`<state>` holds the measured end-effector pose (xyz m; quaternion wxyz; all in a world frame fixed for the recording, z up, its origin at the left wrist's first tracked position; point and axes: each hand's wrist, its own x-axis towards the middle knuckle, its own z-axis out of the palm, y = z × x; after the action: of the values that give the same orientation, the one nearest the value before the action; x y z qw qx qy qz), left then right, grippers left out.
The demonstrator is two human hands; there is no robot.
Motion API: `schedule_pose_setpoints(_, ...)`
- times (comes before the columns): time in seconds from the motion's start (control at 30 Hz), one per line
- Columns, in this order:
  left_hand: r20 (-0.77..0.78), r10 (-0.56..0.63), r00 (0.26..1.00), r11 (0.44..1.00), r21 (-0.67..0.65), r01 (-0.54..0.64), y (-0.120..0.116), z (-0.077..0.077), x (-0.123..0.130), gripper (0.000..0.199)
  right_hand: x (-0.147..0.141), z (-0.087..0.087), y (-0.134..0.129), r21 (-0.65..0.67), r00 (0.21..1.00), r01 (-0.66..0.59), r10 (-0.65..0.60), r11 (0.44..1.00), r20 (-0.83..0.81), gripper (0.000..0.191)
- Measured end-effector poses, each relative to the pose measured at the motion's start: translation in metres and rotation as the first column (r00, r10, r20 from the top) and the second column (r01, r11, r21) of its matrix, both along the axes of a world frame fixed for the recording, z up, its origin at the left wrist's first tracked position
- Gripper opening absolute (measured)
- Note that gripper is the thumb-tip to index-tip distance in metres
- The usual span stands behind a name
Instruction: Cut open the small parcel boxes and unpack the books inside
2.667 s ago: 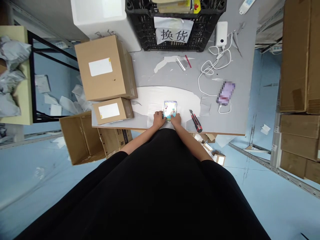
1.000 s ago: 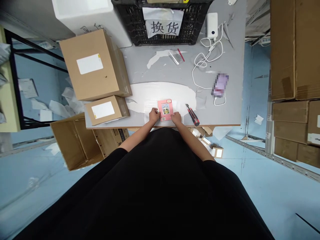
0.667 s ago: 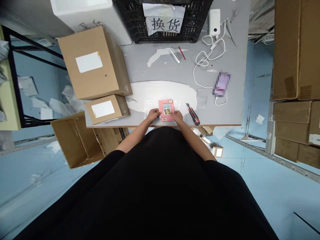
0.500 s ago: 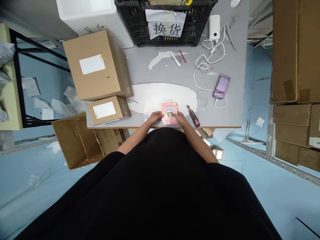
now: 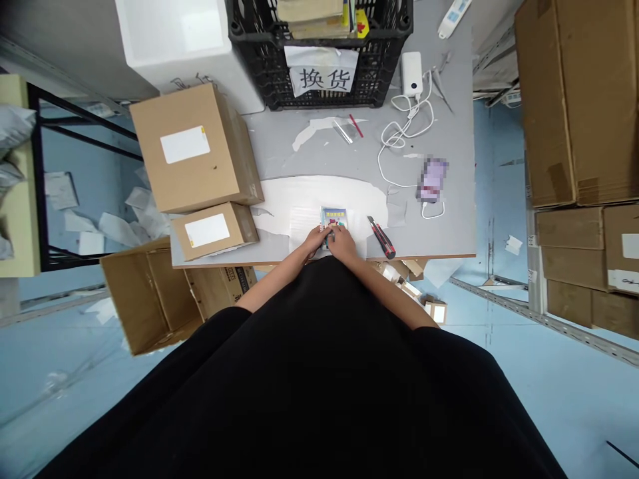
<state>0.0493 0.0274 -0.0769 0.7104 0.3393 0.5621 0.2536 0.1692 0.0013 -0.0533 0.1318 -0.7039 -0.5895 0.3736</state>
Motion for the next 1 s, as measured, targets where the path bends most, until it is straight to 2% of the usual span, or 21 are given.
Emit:
schedule_pose_setpoints(0.1,-0.303,-0.02,0.953,0.999,-0.047,0.007,-0.003,-0.017,-0.012,0.028,0.006,-0.018,0.0,-0.105,0.996,0.01,-0.02,0.994,-0.087,0.033)
schedule_pose_setpoints(0.17,-0.428,-0.04,0.903,0.997,-0.07,0.011,-0.005,-0.026,-0.019,0.023,0.014,-0.028,0.001,-0.161,0.994,0.081,-0.09,0.984,-0.053,0.03)
schedule_pose_setpoints(0.23,-0.468,-0.056,0.882,0.997,-0.072,0.025,-0.006,-0.032,-0.025,0.016,0.023,-0.036,0.001,-0.213,0.986,0.167,-0.168,0.963,0.009,0.03)
schedule_pose_setpoints(0.33,-0.51,-0.094,0.855,0.995,-0.066,0.07,-0.004,-0.038,-0.03,0.009,0.034,-0.043,0.0,-0.283,0.969,0.246,-0.243,0.927,0.045,0.041)
schedule_pose_setpoints(0.57,-0.546,-0.104,0.831,0.994,-0.04,0.098,-0.003,-0.042,-0.03,0.016,0.03,-0.052,-0.005,-0.306,0.962,0.231,-0.263,0.924,-0.067,0.048)
schedule_pose_setpoints(0.67,-0.528,-0.07,0.846,0.997,-0.015,0.073,-0.005,-0.037,-0.032,0.041,0.028,-0.051,-0.006,-0.297,0.959,0.245,-0.276,0.923,-0.067,0.055)
schedule_pose_setpoints(0.77,-0.42,-0.045,0.906,0.998,0.03,0.063,-0.005,-0.028,-0.037,0.066,0.033,-0.044,-0.007,-0.289,0.974,0.16,-0.199,0.944,-0.11,0.066)
schedule_pose_setpoints(0.8,-0.362,-0.045,0.931,0.997,0.04,0.064,-0.003,-0.024,-0.039,0.066,0.037,-0.041,-0.008,-0.271,0.978,0.109,-0.151,0.956,-0.141,0.069)
schedule_pose_setpoints(0.87,-0.233,-0.051,0.971,0.998,0.032,0.06,0.0,-0.017,-0.043,0.054,0.044,-0.034,-0.011,-0.189,0.982,0.002,-0.037,0.982,-0.183,0.073)
schedule_pose_setpoints(0.93,-0.128,-0.048,0.991,0.999,-0.002,0.048,0.005,-0.01,-0.045,0.038,0.051,-0.027,-0.014,-0.081,0.984,-0.087,0.073,0.993,-0.164,0.072)
schedule_pose_setpoints(1.0,-0.068,-0.038,0.997,0.998,-0.045,0.035,0.009,-0.002,-0.046,0.029,0.056,-0.019,-0.015,0.003,0.987,-0.118,0.117,0.993,-0.107,0.064)
